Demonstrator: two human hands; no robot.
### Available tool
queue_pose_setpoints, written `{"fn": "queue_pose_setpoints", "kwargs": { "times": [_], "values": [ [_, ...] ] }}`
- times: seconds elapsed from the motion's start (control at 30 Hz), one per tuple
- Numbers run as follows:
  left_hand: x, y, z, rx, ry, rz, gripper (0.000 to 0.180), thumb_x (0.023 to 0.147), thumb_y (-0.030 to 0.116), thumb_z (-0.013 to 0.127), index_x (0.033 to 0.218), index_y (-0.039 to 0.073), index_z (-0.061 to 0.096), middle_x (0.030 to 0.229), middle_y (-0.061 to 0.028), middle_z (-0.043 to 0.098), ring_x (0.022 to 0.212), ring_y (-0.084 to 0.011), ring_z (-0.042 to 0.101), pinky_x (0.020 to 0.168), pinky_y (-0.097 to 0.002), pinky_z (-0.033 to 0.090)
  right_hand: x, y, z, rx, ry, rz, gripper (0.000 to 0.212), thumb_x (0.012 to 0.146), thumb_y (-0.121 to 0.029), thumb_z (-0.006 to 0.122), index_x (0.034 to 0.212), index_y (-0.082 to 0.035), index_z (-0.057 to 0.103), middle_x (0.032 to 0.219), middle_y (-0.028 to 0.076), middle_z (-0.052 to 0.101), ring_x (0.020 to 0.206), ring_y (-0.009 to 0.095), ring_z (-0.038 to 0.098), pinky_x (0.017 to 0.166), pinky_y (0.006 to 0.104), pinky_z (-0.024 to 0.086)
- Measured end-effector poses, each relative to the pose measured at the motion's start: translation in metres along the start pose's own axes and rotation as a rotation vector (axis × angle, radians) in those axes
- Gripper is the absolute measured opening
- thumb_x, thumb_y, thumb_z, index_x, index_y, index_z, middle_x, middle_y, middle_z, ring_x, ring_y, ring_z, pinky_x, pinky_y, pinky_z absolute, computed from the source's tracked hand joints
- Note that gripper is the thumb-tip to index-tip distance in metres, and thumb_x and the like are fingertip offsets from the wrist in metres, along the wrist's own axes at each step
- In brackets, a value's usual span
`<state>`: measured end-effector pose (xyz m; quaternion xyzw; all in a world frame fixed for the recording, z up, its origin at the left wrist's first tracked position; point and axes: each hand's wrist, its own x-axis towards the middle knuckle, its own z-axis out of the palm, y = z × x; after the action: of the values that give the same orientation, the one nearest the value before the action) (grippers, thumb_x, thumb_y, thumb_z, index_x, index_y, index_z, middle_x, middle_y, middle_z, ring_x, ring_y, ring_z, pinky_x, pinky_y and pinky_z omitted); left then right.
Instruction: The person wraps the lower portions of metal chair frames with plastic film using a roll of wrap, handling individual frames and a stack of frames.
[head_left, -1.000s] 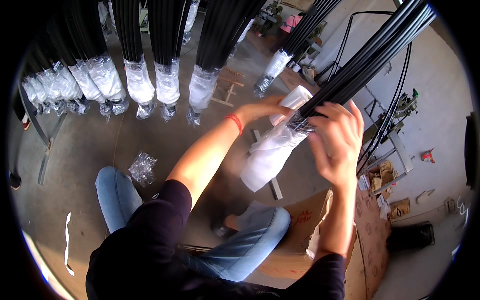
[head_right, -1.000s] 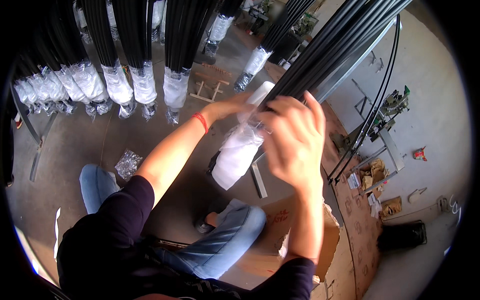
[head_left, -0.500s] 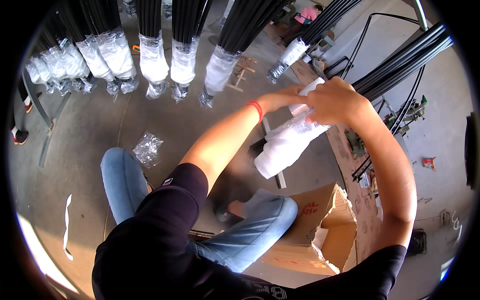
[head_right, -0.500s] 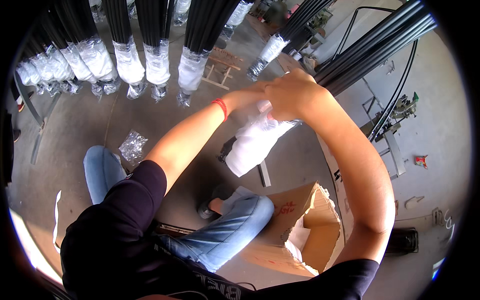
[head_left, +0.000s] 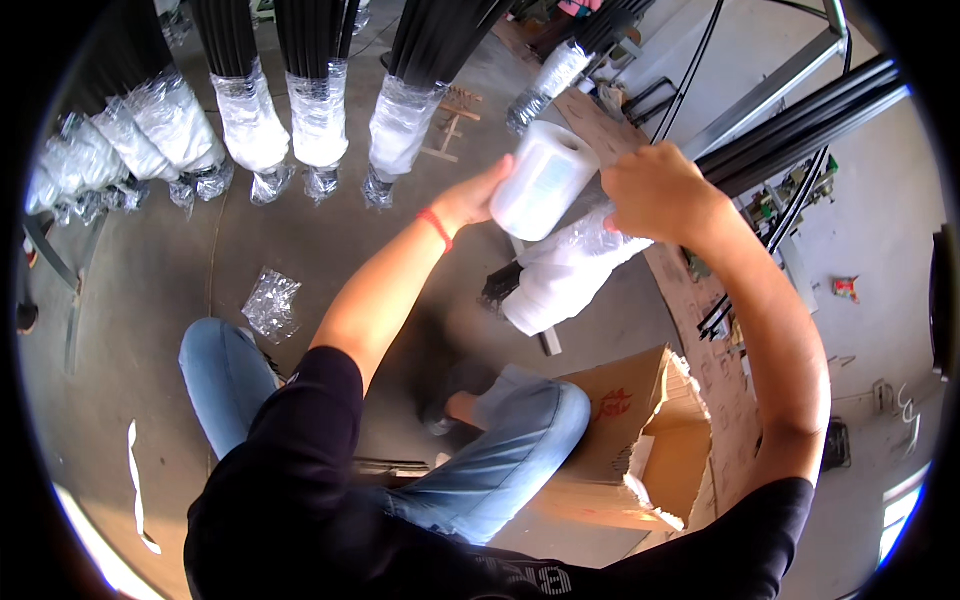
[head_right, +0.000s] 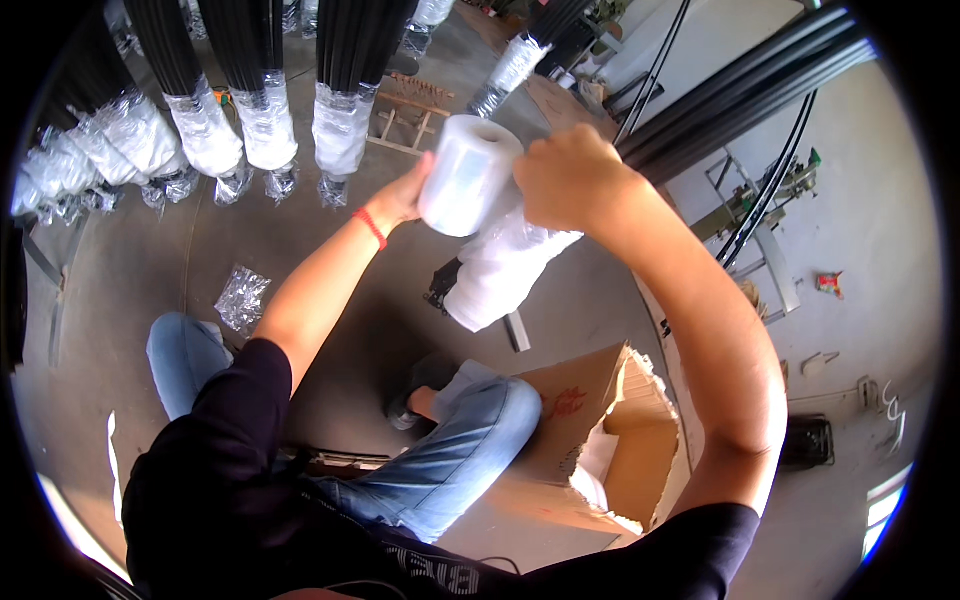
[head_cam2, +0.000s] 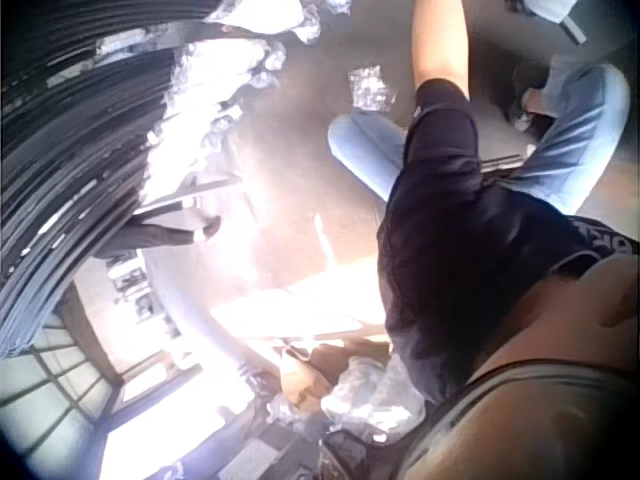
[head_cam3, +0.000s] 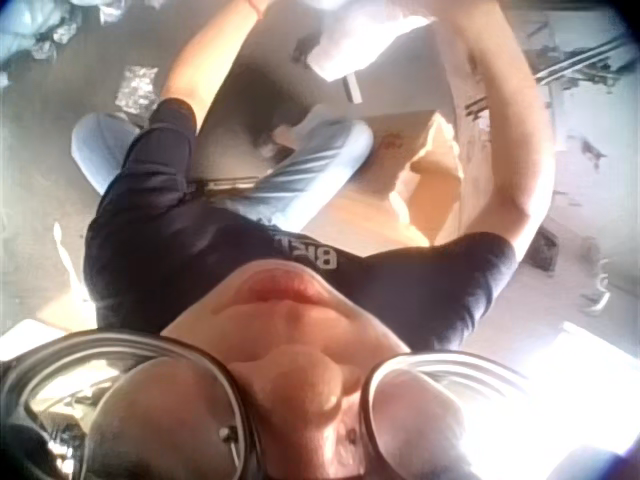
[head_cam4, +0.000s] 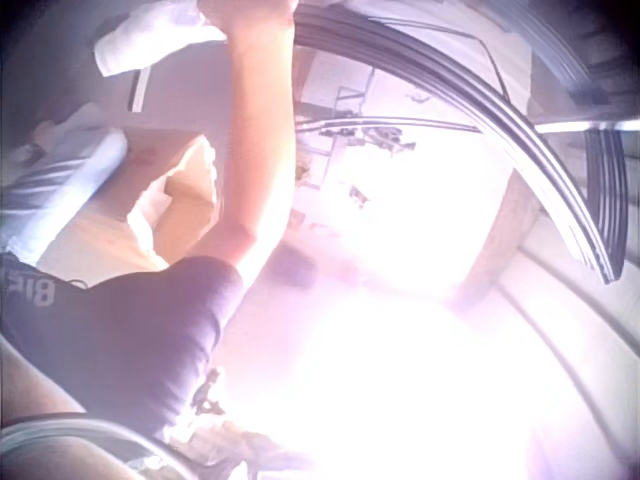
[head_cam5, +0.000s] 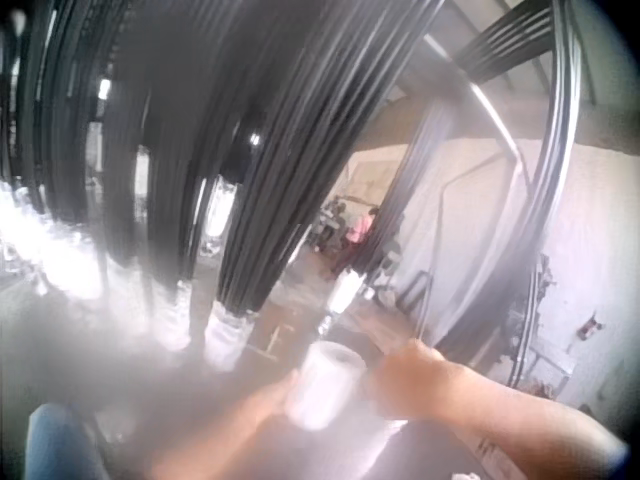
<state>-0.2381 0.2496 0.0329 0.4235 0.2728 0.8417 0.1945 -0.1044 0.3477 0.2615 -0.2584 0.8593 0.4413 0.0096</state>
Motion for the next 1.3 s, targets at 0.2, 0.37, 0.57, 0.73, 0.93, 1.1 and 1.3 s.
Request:
{"fn": "queue_pose_setpoints", "kwargs": {
  "times": [0.2,0.37,0.57,0.73,0.93,1.1,1.3],
  "values": [
    [-0.04,0.065,0.071,0.356,-0.175,-0.057,0.078,0.062,0.048,0.072,0.117,-0.001,0.048,0.106,-0.0073,0.056,0.097,-0.0136,0.053,0.081,-0.0264,0.043,0.005,-0.002,-0.013,0.162,-0.014,0.138,0.033,0.052,-0.023,0.072,0.072,0.001,0.063,0.074,0.016,0.062,0.079,0.032,0.061,0.069,0.0345,0.048],
    [-0.034,0.064,0.148,0.887,-0.159,-0.06,0.06,0.06,0.039,0.073,0.103,0.002,0.055,0.091,-0.0088,0.059,0.084,-0.0179,0.057,0.073,-0.0286,0.043,-0.001,0.004,-0.007,0.182,0.053,0.159,0.028,0.051,-0.014,0.069,0.076,-0.001,0.065,0.07,0.014,0.063,0.072,0.03,0.063,0.062,0.0358,0.048],
    [-0.05,0.046,0.159,1.149,0.006,0.104,0.066,0.058,0.048,0.075,0.102,0.003,0.055,0.09,-0.0118,0.061,0.084,-0.0252,0.061,0.074,-0.0316,0.046,-0.098,-0.059,0.025,0.535,1.309,0.472,0.023,0.07,0.009,0.052,0.091,0.001,0.057,0.09,0.013,0.059,0.078,0.026,0.057,0.068,0.0316,0.045],
    [-0.05,0.027,0.185,1.239,0.17,0.215,0.065,0.058,0.048,0.075,0.1,0.003,0.053,0.092,-0.0106,0.061,0.085,-0.0257,0.062,0.072,-0.0338,0.048,-0.122,-0.17,0.097,2.12,1.374,0.752,0.073,0.067,-0.024,0.073,0.125,0.0,0.036,0.104,0.012,0.052,0.097,0.02,0.053,0.083,0.0331,0.047],
    [-0.053,0.04,0.185,1.389,0.014,0.108,0.051,0.066,0.037,0.072,0.1,0.002,0.058,0.098,-0.012,0.06,0.089,-0.0257,0.06,0.078,-0.0328,0.046,-0.058,-0.167,0.1,2.322,1.634,0.77,0.066,0.061,-0.02,0.071,0.117,0.001,0.043,0.107,0.008,0.052,0.1,0.018,0.049,0.092,0.0314,0.035],
    [0.023,0.051,0.158,1.243,0.153,0.163,0.065,0.073,0.035,0.069,0.12,0.001,0.04,0.118,-0.0139,0.046,0.109,-0.0198,0.045,0.097,-0.0376,0.033,-0.055,-0.167,0.101,2.185,1.699,0.724,0.069,0.054,-0.023,0.073,0.112,0.001,0.045,0.107,0.011,0.047,0.099,0.021,0.047,0.087,0.0329,0.037],
    [0.058,0.046,0.149,0.852,-0.088,0.024,0.053,0.069,0.036,0.072,0.1,-0.004,0.055,0.088,-0.0109,0.061,0.08,-0.0159,0.059,0.076,-0.0284,0.047,-0.083,-0.149,0.142,2.047,1.632,0.852,0.068,0.052,-0.023,0.075,0.109,0.002,0.046,0.099,0.012,0.052,0.092,0.022,0.053,0.082,0.0326,0.043]
  ]
}}
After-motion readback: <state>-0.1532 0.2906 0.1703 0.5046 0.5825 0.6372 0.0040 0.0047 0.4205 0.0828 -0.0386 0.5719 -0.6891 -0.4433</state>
